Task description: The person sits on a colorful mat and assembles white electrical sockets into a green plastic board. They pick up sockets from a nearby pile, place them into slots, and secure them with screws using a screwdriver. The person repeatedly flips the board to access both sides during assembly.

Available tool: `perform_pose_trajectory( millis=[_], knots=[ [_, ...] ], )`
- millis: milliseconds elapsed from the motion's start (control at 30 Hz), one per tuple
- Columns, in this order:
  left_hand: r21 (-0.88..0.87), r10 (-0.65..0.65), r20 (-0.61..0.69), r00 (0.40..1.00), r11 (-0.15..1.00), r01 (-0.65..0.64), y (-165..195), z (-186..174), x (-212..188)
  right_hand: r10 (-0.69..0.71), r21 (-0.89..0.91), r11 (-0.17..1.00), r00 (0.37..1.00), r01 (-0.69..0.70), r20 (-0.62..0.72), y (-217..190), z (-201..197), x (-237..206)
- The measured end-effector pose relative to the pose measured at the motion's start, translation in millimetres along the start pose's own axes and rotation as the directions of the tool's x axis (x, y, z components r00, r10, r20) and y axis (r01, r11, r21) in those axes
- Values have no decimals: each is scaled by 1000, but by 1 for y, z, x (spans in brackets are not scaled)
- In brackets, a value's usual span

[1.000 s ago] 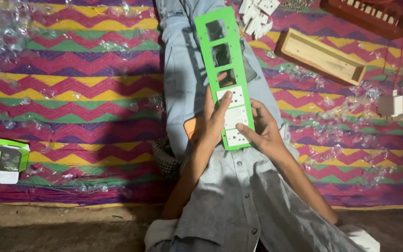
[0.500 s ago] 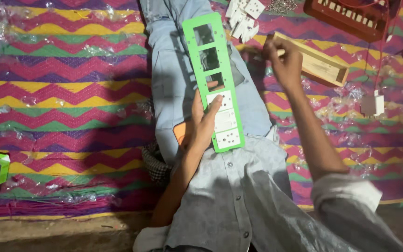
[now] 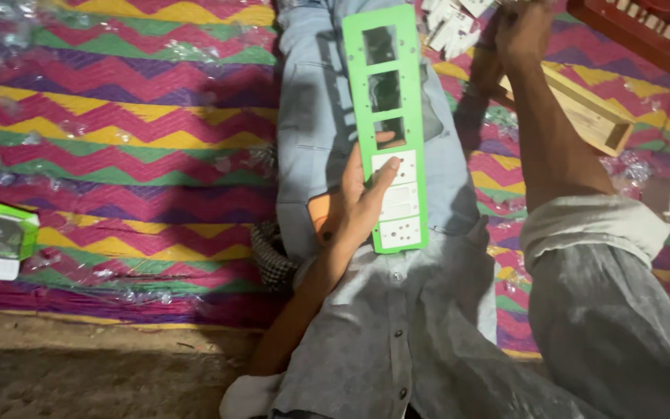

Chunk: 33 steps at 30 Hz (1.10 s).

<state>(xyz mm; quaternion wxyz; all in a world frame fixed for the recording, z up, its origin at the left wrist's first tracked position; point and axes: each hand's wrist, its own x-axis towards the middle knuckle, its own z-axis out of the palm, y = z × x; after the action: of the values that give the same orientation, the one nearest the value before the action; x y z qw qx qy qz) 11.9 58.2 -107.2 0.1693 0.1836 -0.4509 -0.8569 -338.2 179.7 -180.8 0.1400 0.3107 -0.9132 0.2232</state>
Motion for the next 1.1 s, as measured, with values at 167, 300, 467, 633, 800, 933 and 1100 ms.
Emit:
perform_pose_trajectory(
  millis=[167,300,467,633,800,933,1100],
  knots=[
    [-14,17,-17,1000,1000,-18,-6,0,3,105,32,994,992,-103,-71,-6,0,1],
    [3,26,-23,999,1000,-26,-6,-2,3,-22,65,998,996,27,-88,1,5,-2],
    [-50,-11,-25,1000,999,10,-9,-1,2,167,575,817,970,-35,-179,-8,1,-7],
    [-40,39,-9,999,998,-40,-9,-1,2,410,796,528,910,-295,65,-61,-44,-56],
    [-16,22,-25,999,1000,-22,-6,2,4,352,801,506,924,-320,148,-135,-110,-121],
    [29,53,-27,998,998,-53,-5,2,6,341,855,328,895,-401,288,-164,-139,-148],
    [6,-11,-43,999,1000,11,-6,2,5,266,761,487,903,-428,338,-178,-153,-170]
  ],
)
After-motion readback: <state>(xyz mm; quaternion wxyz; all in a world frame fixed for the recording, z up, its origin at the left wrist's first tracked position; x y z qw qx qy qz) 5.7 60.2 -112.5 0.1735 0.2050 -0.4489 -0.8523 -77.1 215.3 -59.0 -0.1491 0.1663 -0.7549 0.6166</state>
